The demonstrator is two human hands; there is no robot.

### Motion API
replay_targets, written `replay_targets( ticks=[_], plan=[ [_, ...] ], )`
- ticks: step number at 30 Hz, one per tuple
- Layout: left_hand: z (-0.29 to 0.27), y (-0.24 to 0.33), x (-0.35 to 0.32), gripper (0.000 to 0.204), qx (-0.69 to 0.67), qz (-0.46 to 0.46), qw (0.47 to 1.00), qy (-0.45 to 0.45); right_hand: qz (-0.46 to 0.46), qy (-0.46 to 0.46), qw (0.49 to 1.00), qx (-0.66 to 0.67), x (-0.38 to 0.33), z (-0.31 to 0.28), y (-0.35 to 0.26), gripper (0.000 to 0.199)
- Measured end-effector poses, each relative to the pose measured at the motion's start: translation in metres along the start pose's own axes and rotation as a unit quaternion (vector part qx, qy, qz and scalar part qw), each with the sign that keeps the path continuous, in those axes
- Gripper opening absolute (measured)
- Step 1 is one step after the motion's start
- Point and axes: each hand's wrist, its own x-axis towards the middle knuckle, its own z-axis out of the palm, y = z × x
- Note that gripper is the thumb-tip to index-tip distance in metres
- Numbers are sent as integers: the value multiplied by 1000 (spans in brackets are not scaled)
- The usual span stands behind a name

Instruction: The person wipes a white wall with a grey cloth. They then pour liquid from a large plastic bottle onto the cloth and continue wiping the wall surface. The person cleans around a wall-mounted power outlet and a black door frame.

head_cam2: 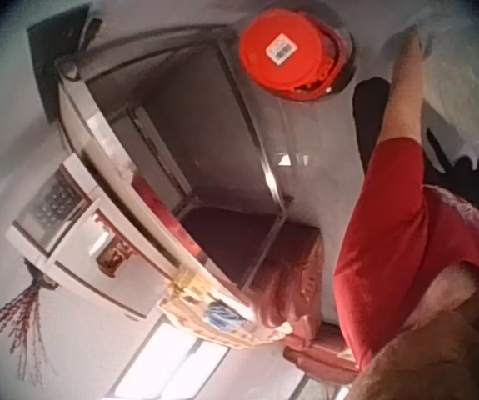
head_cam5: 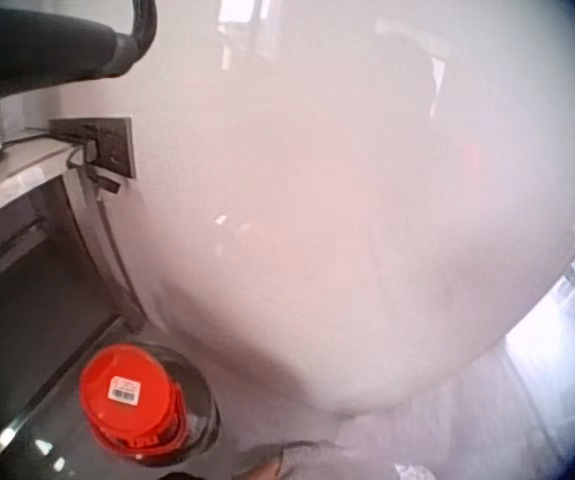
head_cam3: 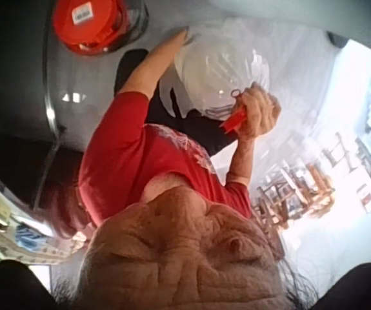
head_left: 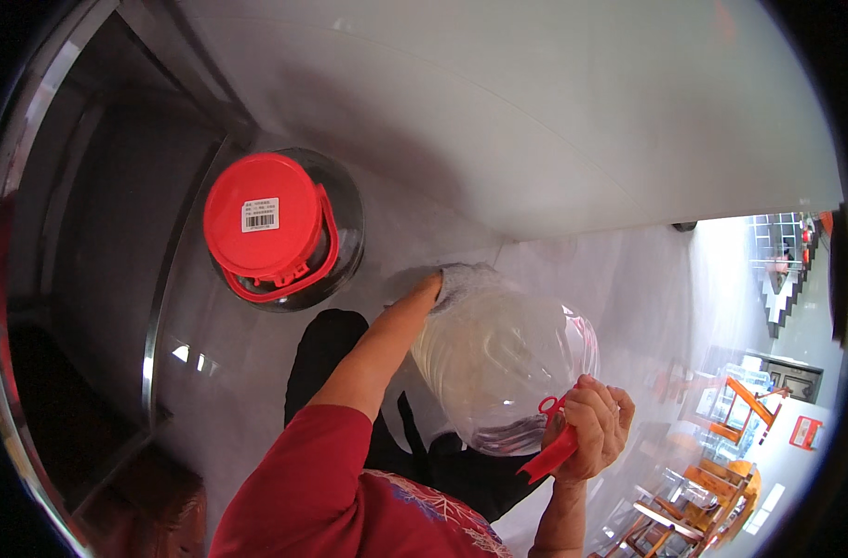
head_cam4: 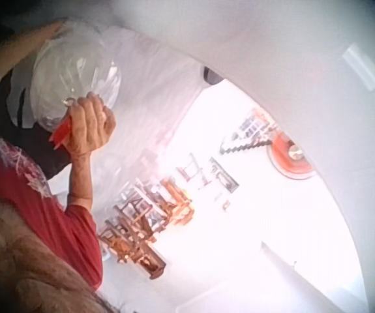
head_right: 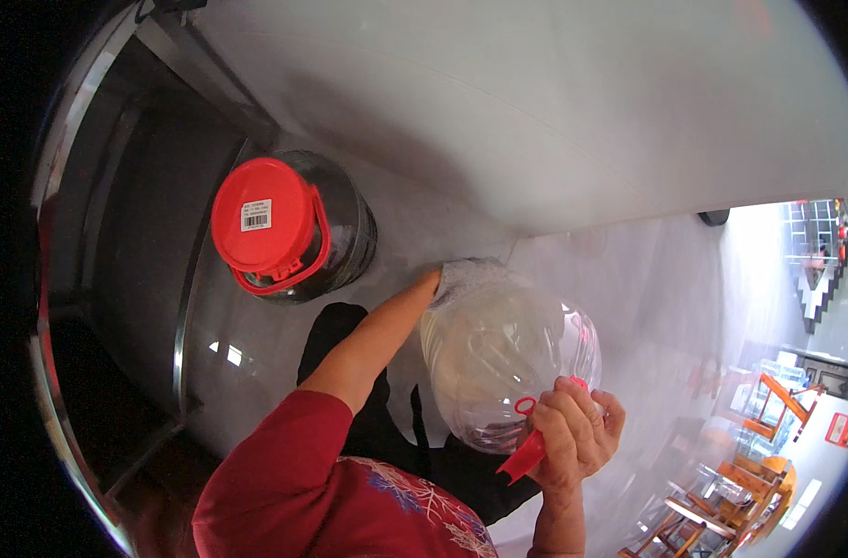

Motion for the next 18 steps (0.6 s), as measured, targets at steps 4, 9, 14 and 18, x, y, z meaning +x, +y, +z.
replay_targets(
  ticks=[4,9,14,18],
  plan=[
    [2,-7,-12,40,4,12,998,60,4,14,1000,16,2,3,-1,16],
    [17,28,-37,40,63,79,986,131,23,45,998,30,4,3,-2,16],
    [28,89,-82,41,186,180,947,189,5,62,997,37,4,-1,-1,15],
    [21,127,-88,42,157,168,965,130,0,90,995,52,3,-3,0,17]
  ],
)
